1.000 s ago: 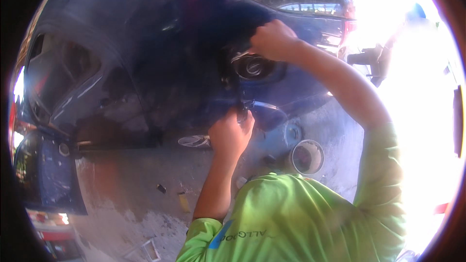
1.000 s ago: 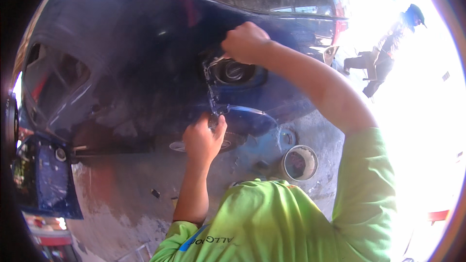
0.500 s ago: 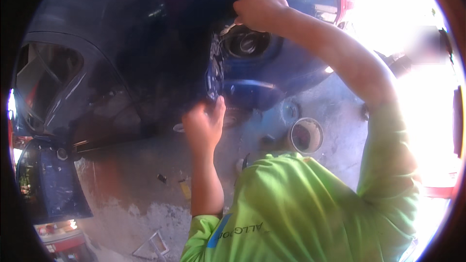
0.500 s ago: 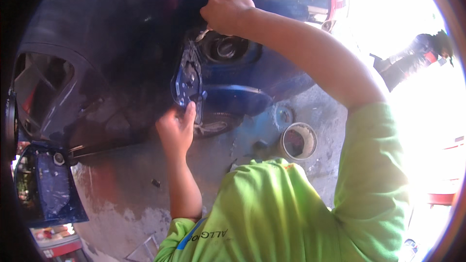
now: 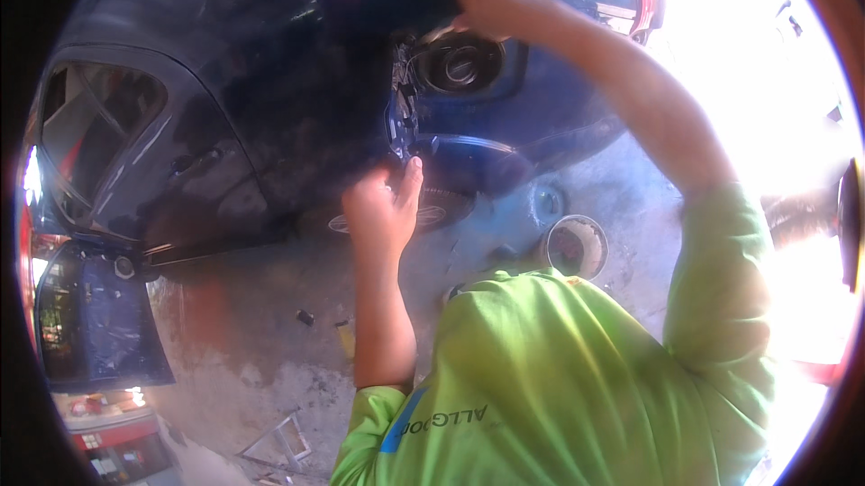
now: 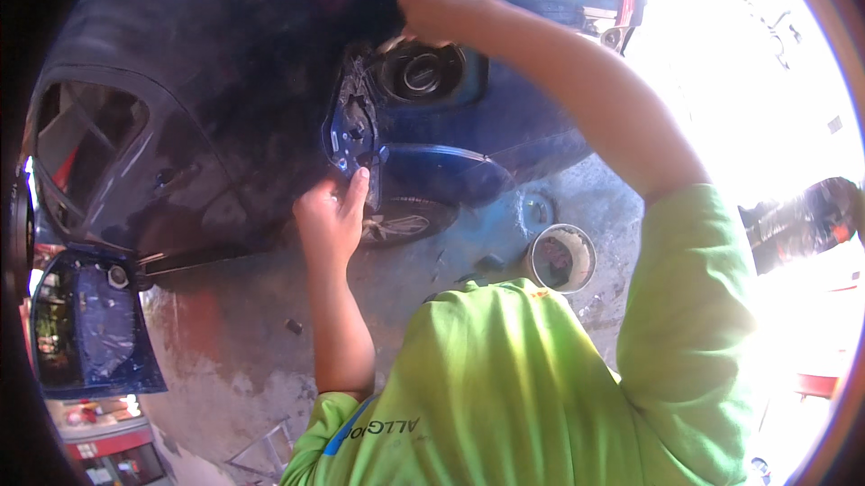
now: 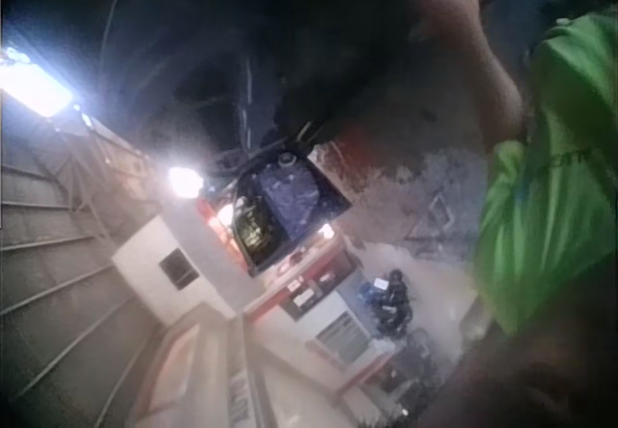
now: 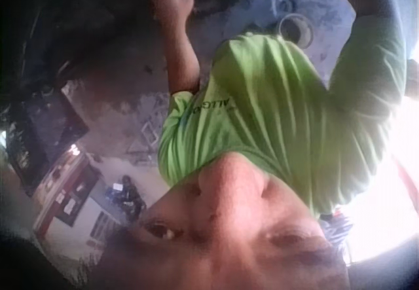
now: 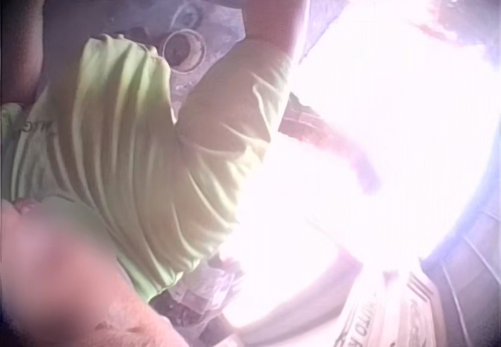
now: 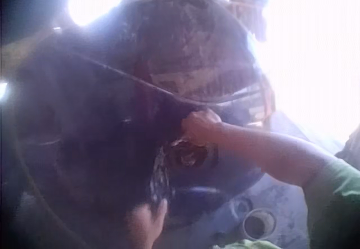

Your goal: The person uses a small brush to scrub a blue plastic car part, then wipes it with a cloth. The person repeatedly scrubs and wipes the same area of the part.

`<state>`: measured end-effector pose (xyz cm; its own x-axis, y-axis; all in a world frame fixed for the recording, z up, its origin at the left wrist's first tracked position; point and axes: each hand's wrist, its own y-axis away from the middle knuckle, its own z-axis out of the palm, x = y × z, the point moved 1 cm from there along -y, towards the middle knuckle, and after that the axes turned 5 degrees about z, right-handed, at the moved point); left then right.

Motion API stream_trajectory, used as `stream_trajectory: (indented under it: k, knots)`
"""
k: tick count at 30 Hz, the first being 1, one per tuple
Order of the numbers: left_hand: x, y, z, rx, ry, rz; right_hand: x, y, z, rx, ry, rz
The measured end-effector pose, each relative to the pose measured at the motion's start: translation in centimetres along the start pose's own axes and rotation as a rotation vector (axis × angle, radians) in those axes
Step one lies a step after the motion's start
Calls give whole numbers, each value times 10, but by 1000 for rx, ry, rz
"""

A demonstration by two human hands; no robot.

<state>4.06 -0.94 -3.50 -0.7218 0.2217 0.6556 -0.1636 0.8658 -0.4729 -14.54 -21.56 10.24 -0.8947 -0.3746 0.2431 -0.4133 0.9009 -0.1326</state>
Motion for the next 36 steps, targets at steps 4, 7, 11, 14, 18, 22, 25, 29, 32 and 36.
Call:
stream_trajectory:
  k: [4, 7, 11, 14, 18, 22, 25, 29, 32, 36]
  knots:
    - [2, -1, 1, -13, -60, 74, 16, 4, -13, -104, -52, -39]
    - [1, 2, 1, -21, 12, -107, 22, 9, -14, -122, 12, -15]
    - [5, -2, 5, -46, -30, 119, -1, 18, 3, -49, -130, -57]
    - [3, -2, 6, -25, 27, -50, 40, 20, 31, -25, -189, 158]
    - [3, 3, 6, 7, 101, -86, 79, 45, 111, 26, -449, 333]
    - [3, 5, 7, 29, 150, -87, 22, 86, 209, 161, -775, 594]
    - [0, 3, 5, 24, 132, -102, 0, 68, 200, 214, -897, 573]
    - [-7, 4, 7, 62, 145, -133, 10, 46, 146, 215, -799, 320]
    - [-12, 6, 11, 87, 163, -222, 32, 71, 148, 285, -695, 530]
    - [-15, 11, 15, 86, 122, -283, 28, 70, 172, 678, -670, 421]
